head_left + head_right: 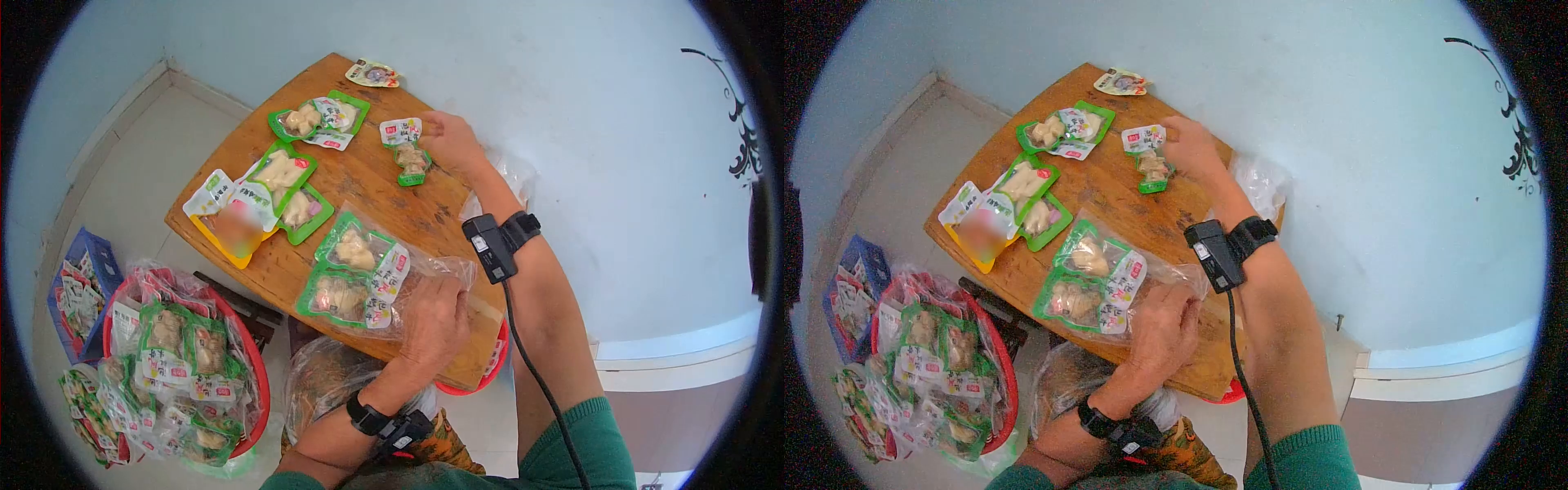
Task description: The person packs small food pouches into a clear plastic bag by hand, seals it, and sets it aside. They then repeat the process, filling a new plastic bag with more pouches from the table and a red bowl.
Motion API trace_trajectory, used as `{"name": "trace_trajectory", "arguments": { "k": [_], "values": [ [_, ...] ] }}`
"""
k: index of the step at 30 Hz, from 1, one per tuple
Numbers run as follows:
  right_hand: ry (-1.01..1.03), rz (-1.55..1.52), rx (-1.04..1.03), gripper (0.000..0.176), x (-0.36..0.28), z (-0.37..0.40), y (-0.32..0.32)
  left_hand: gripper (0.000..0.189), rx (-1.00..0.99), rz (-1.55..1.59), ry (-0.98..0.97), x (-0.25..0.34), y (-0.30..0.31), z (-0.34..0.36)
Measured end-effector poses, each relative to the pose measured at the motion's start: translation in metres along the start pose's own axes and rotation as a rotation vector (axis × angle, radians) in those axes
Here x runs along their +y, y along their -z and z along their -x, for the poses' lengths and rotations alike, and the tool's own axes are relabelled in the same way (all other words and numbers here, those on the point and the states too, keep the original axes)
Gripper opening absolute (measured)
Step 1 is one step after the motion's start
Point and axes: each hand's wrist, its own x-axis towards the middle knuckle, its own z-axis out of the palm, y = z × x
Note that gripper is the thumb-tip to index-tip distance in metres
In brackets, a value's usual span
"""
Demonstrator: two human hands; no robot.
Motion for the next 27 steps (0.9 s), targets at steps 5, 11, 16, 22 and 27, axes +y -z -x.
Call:
{"name": "trace_trajectory", "arguments": {
  "k": [5, 11, 16, 22, 27],
  "values": [
    [0.103, 0.134, -0.134, 0.097, 0.004, -0.005, -0.016, 0.011, -0.007, -0.008, -0.012, -0.003, -0.002, 0.001],
    [-0.024, 0.05, -0.319, 0.111, 0.012, -0.017, -0.017, 0.012, -0.014, -0.015, 0.004, -0.003, -0.003, 0.001],
    [-0.009, 0.121, -0.328, 0.1, 0.002, -0.007, -0.014, 0.013, -0.013, -0.006, -0.005, -0.004, -0.004, 0.002],
    [-0.049, 0.576, -0.101, 0.086, -0.051, 0.022, -0.036, 0.011, -0.04, -0.057, -0.012, -0.006, -0.005, 0.003],
    [-0.097, 0.47, -0.161, 0.082, -0.045, 0.018, -0.048, 0.012, -0.052, -0.074, -0.029, -0.004, -0.003, 0.001]
  ]
}}
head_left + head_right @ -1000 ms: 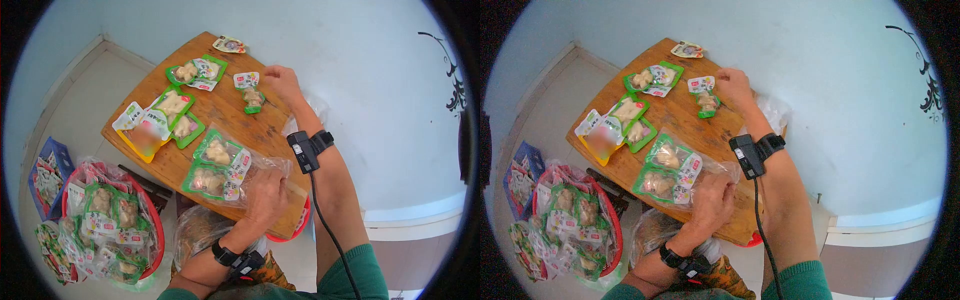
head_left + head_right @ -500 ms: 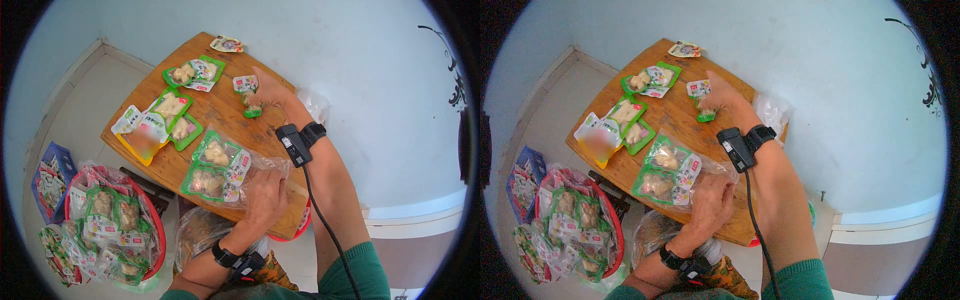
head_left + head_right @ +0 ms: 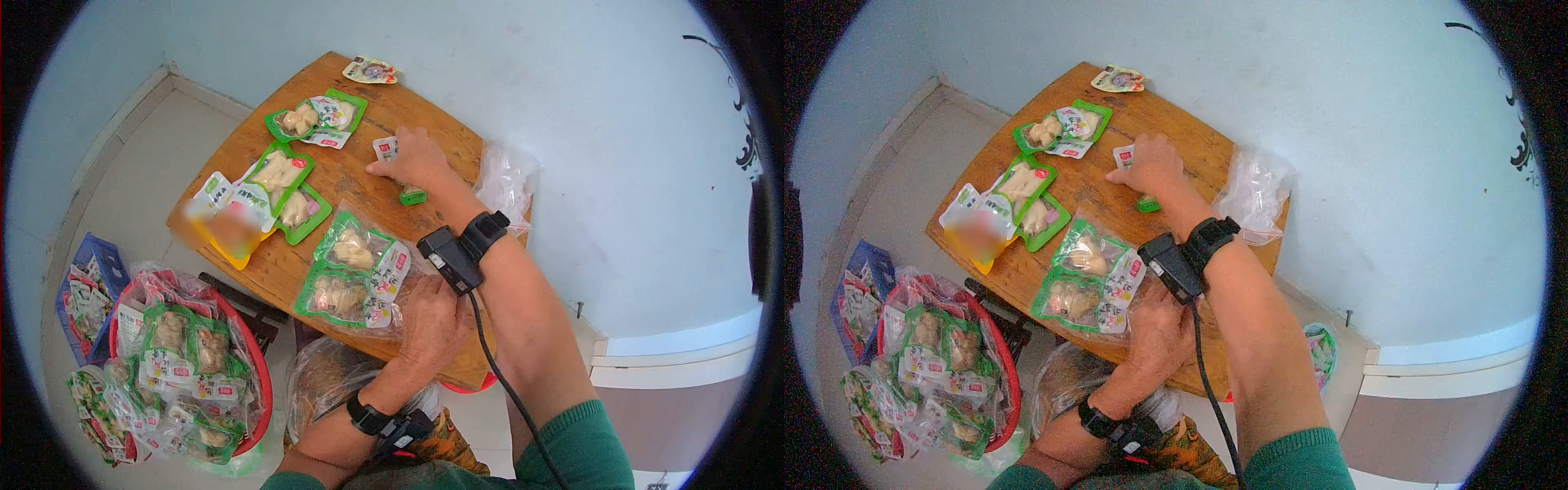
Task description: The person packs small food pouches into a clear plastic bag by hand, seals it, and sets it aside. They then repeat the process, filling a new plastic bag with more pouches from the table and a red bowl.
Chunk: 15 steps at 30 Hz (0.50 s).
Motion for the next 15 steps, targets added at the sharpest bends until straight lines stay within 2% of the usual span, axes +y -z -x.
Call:
{"name": "trace_trajectory", "arguments": {
  "k": [2, 4, 5, 8, 10, 11, 13, 14, 15],
  "values": [
    [-0.016, -0.044, -0.032, 0.077, 0.006, -0.003, 0.003, 0.011, -0.017, -0.046, 0.024, 0.0, -0.002, 0.0],
    [-0.026, -0.034, -0.054, 0.063, 0.009, -0.001, 0.01, 0.011, -0.016, -0.025, 0.031, 0.004, 0.002, -0.002],
    [-0.029, -0.033, -0.054, 0.063, 0.012, 0.002, 0.013, 0.011, -0.013, -0.008, 0.038, 0.005, 0.004, -0.003],
    [-0.004, -0.116, 0.033, 0.054, 0.025, 0.012, 0.018, 0.011, 0.016, -0.034, 0.041, 0.003, 0.002, -0.002],
    [-0.037, -0.279, 0.257, 0.052, 0.043, 0.017, 0.014, 0.012, 0.039, -0.011, 0.025, -0.002, -0.001, -0.001],
    [-0.043, -0.276, 0.256, 0.052, 0.055, 0.022, 0.014, 0.013, 0.065, 0.01, 0.01, -0.004, -0.002, -0.001],
    [-0.061, -0.723, 0.338, 0.05, 0.081, 0.035, 0.014, 0.012, 0.059, 0.006, 0.015, -0.005, -0.005, 0.0],
    [-0.073, -0.719, 0.342, 0.05, 0.09, 0.042, 0.012, 0.011, 0.055, -0.004, 0.018, -0.006, -0.005, 0.001],
    [-0.137, -0.908, 0.382, 0.05, 0.096, 0.051, 0.012, 0.011, 0.043, 0.002, 0.015, -0.005, -0.006, 0.001]
  ]
}}
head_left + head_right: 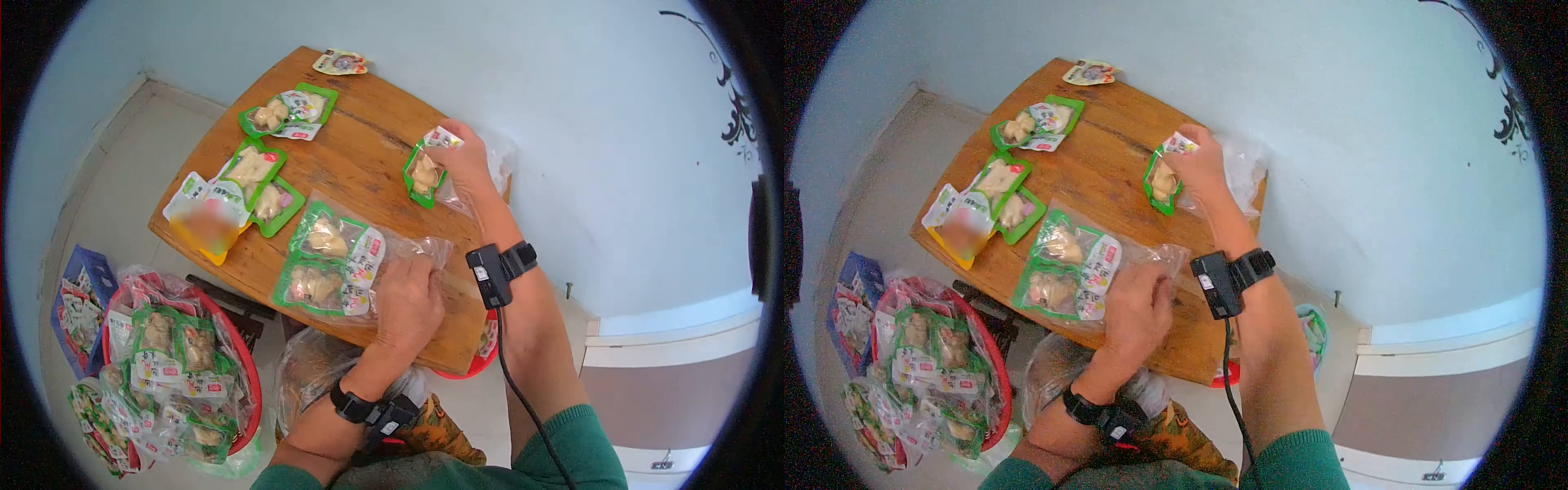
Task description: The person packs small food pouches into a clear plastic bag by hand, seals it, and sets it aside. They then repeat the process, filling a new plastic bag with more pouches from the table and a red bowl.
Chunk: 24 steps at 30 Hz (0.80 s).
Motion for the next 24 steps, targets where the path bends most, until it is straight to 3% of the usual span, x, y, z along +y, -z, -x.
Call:
{"name": "trace_trajectory", "arguments": {
  "k": [2, 4, 11, 13, 17, 20, 24],
  "values": [
    [-0.081, -0.176, 0.068, 0.05, 0.006, 0.012, 0.014, 0.011, 0.047, -0.077, -0.049, 0.0, -0.001, 0.0],
    [-0.217, -0.434, -0.019, 0.05, 0.004, 0.026, 0.028, 0.012, 0.041, -0.114, -0.085, 0.002, 0.0, -0.001],
    [-0.203, -0.269, -0.045, 0.04, -0.005, 0.063, 0.058, 0.014, -0.018, -0.198, -0.126, 0.003, -0.003, 0.0],
    [-0.22, -0.101, -0.119, 0.031, -0.006, 0.072, 0.065, 0.013, -0.016, -0.206, -0.123, 0.004, -0.004, 0.001],
    [-0.291, -0.068, -0.2, 0.027, 0.01, 0.084, 0.073, 0.008, -0.015, -0.249, -0.099, 0.003, -0.005, 0.004],
    [-0.373, -0.249, -0.163, 0.025, 0.019, 0.102, 0.086, 0.007, 0.014, -0.226, -0.103, 0.003, -0.004, 0.003],
    [-0.359, -0.469, 0.067, 0.022, 0.01, 0.15, 0.109, 0.009, 0.075, -0.201, -0.098, 0.005, -0.004, 0.003]
  ]
}}
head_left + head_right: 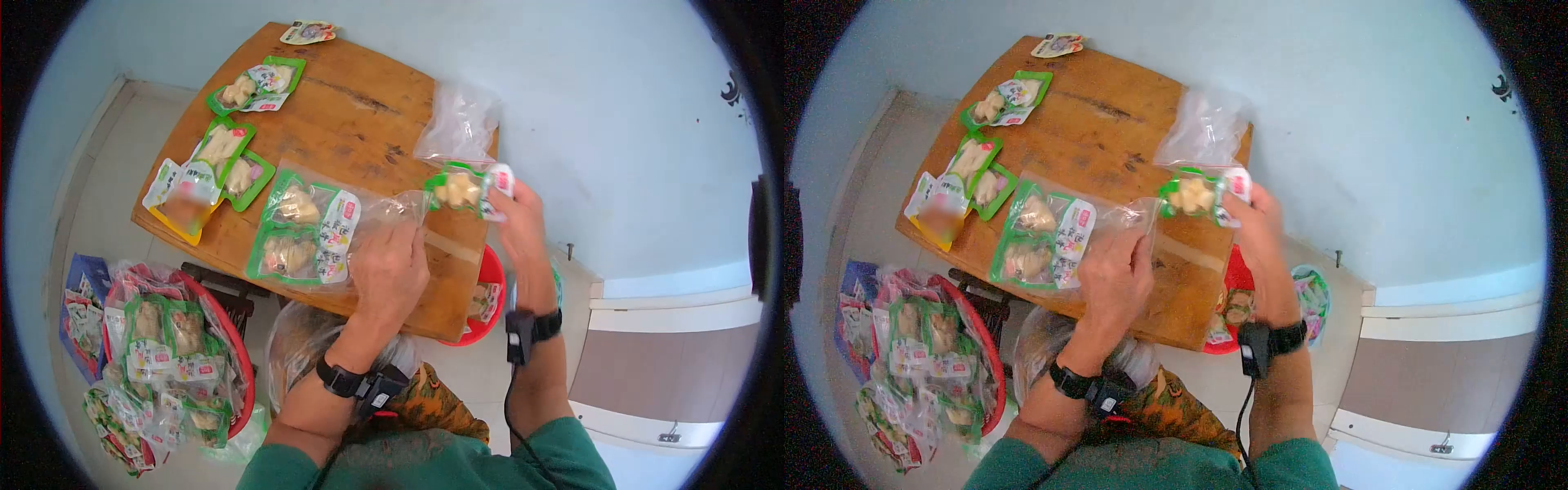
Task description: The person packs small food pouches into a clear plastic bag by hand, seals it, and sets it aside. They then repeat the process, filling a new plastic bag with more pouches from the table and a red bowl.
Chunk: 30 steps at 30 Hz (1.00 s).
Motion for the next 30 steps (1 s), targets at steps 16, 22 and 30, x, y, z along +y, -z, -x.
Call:
{"name": "trace_trajectory", "arguments": {
  "k": [16, 22, 30],
  "values": [
    [-0.076, -0.426, 0.004, 0.02, 0.017, 0.105, -0.034, 0.019, 0.148, 0.036, -0.114, 0.008, 0.002, 0.002],
    [-0.192, -0.482, -0.133, 0.022, 0.033, 0.097, -0.045, 0.019, 0.147, 0.082, -0.145, 0.013, 0.005, -0.002],
    [-0.269, -0.478, -0.376, 0.025, 0.043, 0.078, -0.062, 0.021, 0.155, -0.011, -0.203, 0.018, 0.008, -0.001]
  ]
}}
